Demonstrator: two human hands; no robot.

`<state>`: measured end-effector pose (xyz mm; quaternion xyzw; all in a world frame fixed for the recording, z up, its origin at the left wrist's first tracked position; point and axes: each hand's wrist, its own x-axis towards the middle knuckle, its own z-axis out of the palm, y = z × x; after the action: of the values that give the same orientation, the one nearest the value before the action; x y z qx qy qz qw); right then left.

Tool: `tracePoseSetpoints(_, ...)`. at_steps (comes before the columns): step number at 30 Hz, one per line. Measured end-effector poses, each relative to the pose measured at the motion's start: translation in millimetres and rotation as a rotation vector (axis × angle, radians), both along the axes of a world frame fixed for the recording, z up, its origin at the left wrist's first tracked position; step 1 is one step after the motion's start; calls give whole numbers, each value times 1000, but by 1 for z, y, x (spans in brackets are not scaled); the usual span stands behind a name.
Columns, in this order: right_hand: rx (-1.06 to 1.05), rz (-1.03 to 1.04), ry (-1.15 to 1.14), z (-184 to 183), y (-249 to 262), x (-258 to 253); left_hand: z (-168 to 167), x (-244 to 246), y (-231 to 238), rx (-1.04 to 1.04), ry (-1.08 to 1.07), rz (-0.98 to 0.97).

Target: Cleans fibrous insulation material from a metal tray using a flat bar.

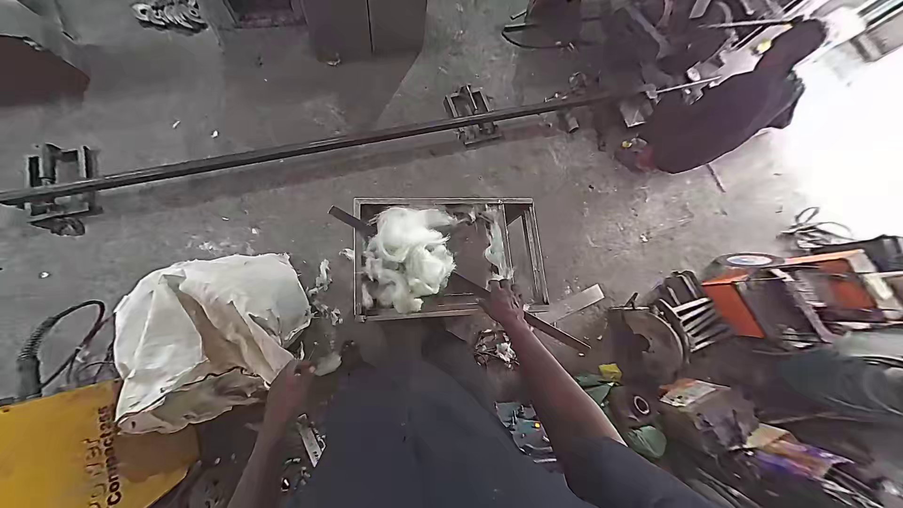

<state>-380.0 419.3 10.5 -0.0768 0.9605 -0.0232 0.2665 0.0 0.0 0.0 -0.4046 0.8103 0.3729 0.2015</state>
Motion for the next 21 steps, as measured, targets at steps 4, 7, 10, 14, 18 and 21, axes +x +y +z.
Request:
tracePoseSetpoints(4,34,146,-131,-36,8,-24,39,-174,65,-131,102,-347)
tracePoseSetpoints(7,-4,173,-148,-24,8,-27,52,-270,117,-284,249,-658)
tracePoseSetpoints(10,-62,129,-210,4,17,-32,36,-330,163,-319,223,-992)
tracePoseSetpoints(14,-63,118,-190,51,43,-43,6,-354,191,-416,167,-1045)
tracePoseSetpoints(18,-62,53,-135,91,103,-58,4,-356,179,-470,134,-814)
tracePoseSetpoints(21,-7,51,-101,128,159,-68,-2,-356,158,-439,75,-727)
